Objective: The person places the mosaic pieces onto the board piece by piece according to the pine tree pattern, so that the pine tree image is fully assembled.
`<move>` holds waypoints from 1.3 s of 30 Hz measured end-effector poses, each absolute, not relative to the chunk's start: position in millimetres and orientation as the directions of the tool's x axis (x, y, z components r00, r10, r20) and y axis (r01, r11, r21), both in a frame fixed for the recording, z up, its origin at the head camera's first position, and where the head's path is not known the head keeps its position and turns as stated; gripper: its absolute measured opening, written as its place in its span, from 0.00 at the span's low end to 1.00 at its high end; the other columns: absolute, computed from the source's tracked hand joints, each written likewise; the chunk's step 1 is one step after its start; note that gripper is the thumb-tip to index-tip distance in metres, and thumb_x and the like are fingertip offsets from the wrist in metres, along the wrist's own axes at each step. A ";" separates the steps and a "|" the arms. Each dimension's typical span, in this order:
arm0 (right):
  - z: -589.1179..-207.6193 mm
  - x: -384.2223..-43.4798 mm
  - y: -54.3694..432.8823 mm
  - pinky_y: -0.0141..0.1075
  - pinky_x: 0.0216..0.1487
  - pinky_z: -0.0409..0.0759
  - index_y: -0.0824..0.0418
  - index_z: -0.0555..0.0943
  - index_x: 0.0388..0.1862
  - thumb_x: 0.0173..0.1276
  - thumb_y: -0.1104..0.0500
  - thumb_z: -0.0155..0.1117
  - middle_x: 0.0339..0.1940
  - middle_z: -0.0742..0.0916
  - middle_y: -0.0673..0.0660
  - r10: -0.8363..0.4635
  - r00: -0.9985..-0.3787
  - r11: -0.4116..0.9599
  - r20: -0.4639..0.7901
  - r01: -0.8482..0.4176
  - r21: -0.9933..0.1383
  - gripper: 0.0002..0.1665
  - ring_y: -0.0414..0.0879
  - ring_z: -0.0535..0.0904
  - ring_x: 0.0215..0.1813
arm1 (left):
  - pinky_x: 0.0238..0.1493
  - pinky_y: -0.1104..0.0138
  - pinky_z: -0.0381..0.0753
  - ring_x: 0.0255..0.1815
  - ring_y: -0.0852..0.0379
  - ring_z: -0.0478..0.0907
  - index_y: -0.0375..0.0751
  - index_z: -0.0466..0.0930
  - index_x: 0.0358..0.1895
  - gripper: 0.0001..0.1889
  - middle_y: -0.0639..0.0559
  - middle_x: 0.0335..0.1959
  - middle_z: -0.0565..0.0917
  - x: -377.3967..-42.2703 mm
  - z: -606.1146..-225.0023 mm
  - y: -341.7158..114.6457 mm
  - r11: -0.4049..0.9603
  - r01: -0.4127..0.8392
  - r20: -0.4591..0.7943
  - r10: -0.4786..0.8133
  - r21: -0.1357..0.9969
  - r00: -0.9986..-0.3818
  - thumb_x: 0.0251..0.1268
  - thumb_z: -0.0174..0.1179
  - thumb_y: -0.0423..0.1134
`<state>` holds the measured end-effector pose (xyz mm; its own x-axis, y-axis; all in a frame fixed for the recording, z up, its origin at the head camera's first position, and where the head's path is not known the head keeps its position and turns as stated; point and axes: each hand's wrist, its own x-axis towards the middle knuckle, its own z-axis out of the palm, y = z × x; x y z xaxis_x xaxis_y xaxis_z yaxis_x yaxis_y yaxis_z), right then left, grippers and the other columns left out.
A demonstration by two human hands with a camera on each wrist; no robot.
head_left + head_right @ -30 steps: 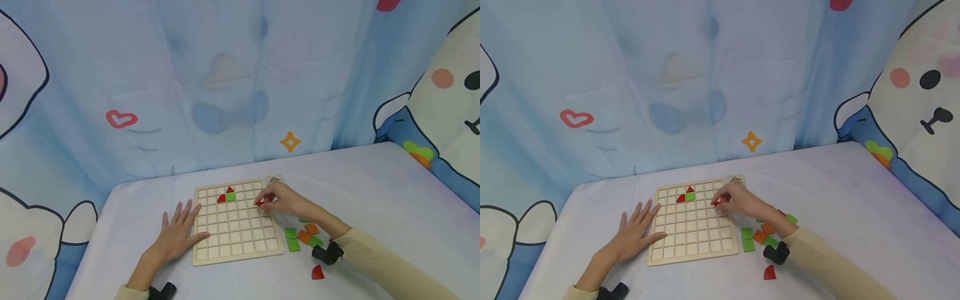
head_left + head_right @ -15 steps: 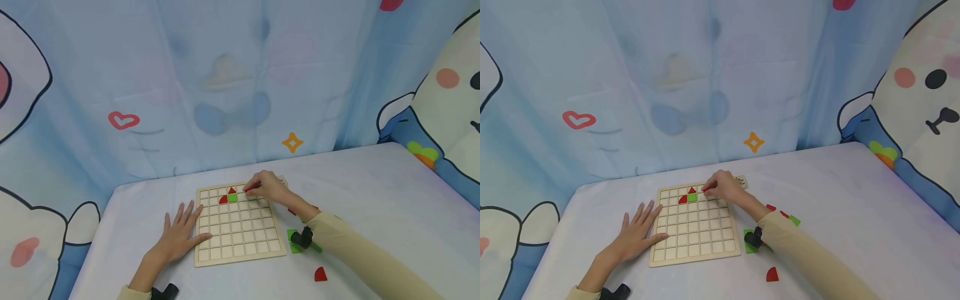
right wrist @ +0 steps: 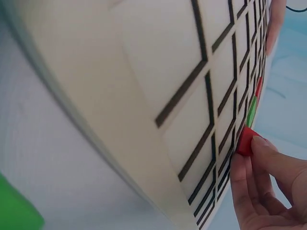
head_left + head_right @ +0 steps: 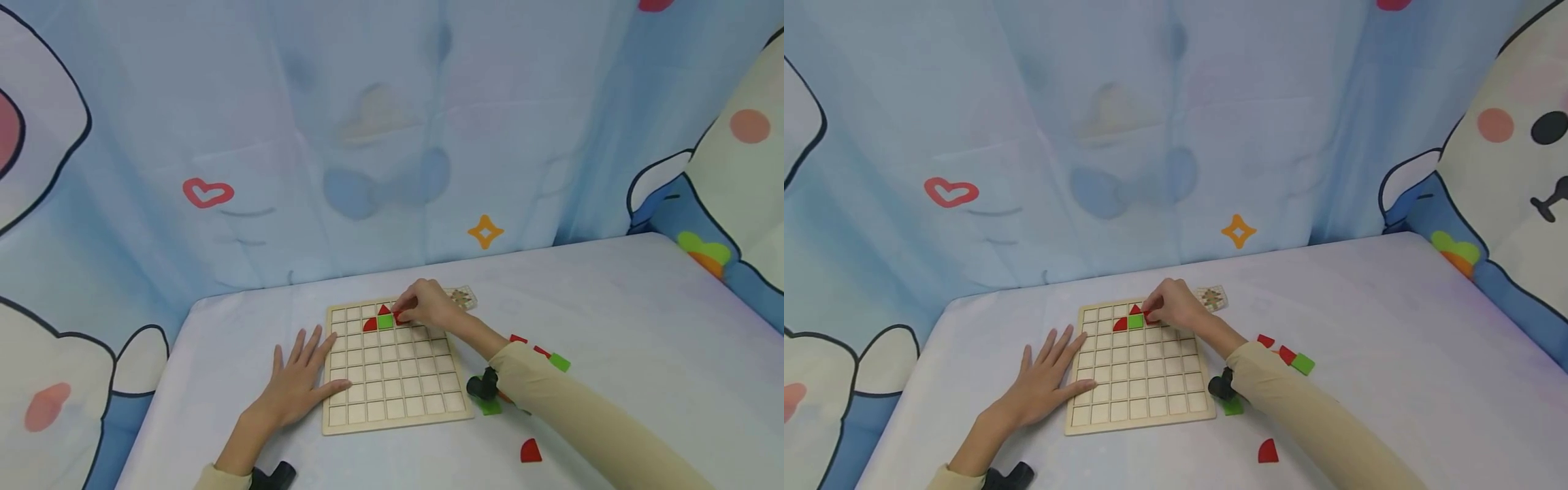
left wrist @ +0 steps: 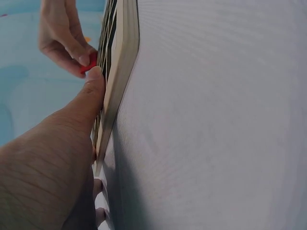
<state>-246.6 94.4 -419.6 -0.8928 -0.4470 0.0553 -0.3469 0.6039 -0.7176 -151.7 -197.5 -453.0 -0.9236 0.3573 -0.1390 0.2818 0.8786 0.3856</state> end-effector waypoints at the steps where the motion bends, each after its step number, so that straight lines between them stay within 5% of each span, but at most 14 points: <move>1: -420.1 -246.7 94.2 0.38 0.43 0.87 0.67 0.92 0.42 0.67 0.70 0.74 0.41 0.92 0.59 -0.444 -0.895 0.613 0.047 -0.342 -0.712 0.06 0.50 0.88 0.42 | 0.75 0.27 0.28 0.87 0.37 0.33 0.51 0.50 0.87 0.47 0.43 0.87 0.44 -151.7 -453.0 -197.3 0.878 0.283 -0.138 0.358 0.385 -0.923 0.73 0.56 0.68; 25: -407.8 -240.4 76.8 0.39 0.49 0.87 0.71 0.91 0.43 0.69 0.75 0.68 0.46 0.91 0.65 -0.495 -0.869 0.727 -0.006 -0.410 -0.550 0.08 0.59 0.87 0.53 | 0.74 0.27 0.27 0.86 0.36 0.32 0.50 0.48 0.87 0.48 0.42 0.87 0.43 -152.7 -453.9 -197.7 0.879 0.290 -0.141 0.365 0.379 -0.920 0.74 0.56 0.68; 39: -413.9 -233.6 114.4 0.39 0.48 0.86 0.73 0.87 0.52 0.74 0.70 0.65 0.47 0.89 0.62 -0.565 -0.823 0.577 0.065 -0.450 -0.682 0.11 0.54 0.86 0.48 | 0.74 0.28 0.26 0.86 0.36 0.32 0.50 0.48 0.87 0.48 0.42 0.87 0.43 -149.2 -451.0 -195.3 0.880 0.284 -0.146 0.361 0.381 -0.921 0.74 0.56 0.68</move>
<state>-233.6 114.4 -413.9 -0.8228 -0.5647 0.0646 -0.4496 0.5772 -0.6817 -149.2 -195.3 -451.0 -0.9212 0.3605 -0.1461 0.2838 0.8798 0.3813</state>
